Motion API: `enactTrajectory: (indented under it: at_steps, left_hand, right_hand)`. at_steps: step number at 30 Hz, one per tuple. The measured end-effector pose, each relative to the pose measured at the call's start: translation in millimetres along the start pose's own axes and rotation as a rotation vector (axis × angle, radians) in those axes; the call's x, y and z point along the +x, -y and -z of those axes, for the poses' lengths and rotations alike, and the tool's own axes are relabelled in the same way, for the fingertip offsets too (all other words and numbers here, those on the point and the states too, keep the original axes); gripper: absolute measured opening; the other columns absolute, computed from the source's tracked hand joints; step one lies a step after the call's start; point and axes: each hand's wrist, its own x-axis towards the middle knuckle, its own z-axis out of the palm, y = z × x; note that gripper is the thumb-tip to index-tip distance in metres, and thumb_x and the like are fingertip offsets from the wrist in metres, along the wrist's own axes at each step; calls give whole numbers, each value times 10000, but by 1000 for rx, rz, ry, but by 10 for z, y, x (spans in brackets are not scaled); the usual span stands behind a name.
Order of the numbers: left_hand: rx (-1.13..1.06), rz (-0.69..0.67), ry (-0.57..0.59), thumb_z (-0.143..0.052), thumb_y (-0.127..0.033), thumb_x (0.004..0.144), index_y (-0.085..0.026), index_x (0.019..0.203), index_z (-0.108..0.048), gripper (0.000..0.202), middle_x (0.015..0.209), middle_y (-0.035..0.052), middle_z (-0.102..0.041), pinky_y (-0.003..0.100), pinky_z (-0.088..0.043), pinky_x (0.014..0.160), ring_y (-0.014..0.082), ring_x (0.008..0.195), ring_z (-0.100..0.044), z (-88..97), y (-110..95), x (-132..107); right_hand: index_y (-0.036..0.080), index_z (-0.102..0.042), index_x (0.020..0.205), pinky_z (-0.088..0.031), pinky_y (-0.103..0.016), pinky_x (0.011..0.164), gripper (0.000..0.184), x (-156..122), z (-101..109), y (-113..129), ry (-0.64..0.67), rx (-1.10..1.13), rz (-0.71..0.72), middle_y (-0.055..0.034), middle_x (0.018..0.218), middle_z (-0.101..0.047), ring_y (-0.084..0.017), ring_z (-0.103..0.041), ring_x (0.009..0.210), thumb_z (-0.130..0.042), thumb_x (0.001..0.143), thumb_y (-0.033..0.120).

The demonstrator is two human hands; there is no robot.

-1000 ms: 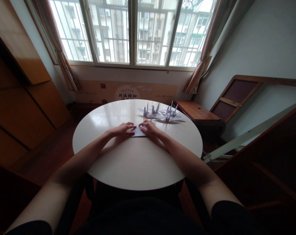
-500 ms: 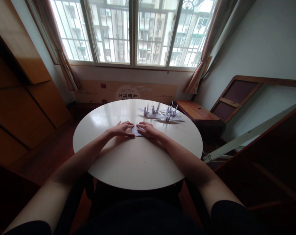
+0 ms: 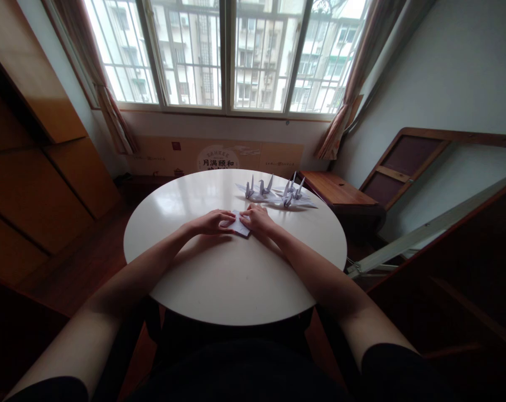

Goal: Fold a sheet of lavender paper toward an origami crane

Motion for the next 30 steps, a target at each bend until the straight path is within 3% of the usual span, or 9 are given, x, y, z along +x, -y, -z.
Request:
enactTrajectory:
  at_steps: [5, 9, 17, 24, 28, 30]
  left_hand:
    - [37, 72, -7, -465, -556, 904, -213, 1131, -692, 471, 1293, 106, -615, 362, -420, 1025, 259, 1186, -577, 62, 26, -15]
    - [67, 93, -27, -539, -557, 863, -196, 1111, -700, 467, 1266, 127, -628, 388, -428, 1015, 281, 1185, -575, 85, 24, -30]
    - [-6, -39, -82, -709, -494, 754, -194, 1155, -684, 502, 1233, 147, -642, 446, -404, 1047, 308, 1251, -513, -19, -14, -2]
    - [-42, -70, -68, -689, -376, 786, -223, 1104, -715, 353, 1150, 104, -673, 337, -467, 951, 232, 1059, -622, 80, -75, -18]
    - [14, 34, -59, -661, -410, 790, -207, 1057, -729, 342, 1097, 87, -700, 318, -474, 925, 234, 1020, -648, 165, -28, -44]
    - [41, 72, -38, -636, -473, 802, -207, 1057, -727, 379, 1126, 86, -695, 313, -469, 927, 238, 1036, -646, 203, -16, -58]
  right_hand:
    - [227, -714, 1104, -389, -336, 846, 314, -6, 24, 1, -2, 3, -4, -96, 1033, -608, -226, -574, 956, -510, 905, 358]
    - [214, -740, 993, -388, -300, 801, 269, -2, 21, -7, -10, 9, 26, -83, 999, -619, -204, -586, 904, -532, 890, 350]
    - [179, -750, 875, -392, -278, 751, 243, 10, 25, -26, -32, 42, 39, -81, 923, -644, -179, -585, 793, -579, 859, 352]
    - [179, -766, 964, -424, -261, 662, 221, 99, -108, -156, -85, 241, 27, -51, 750, -673, -156, -575, 667, -631, 808, 261]
    - [186, -789, 838, -479, -252, 680, 178, 177, -241, -248, -154, 446, 160, -76, 889, -670, -140, -596, 707, -645, 751, 128]
    - [199, -791, 791, -500, -256, 716, 245, 208, -294, -278, -178, 529, 238, -77, 932, -669, -149, -612, 771, -613, 716, 48]
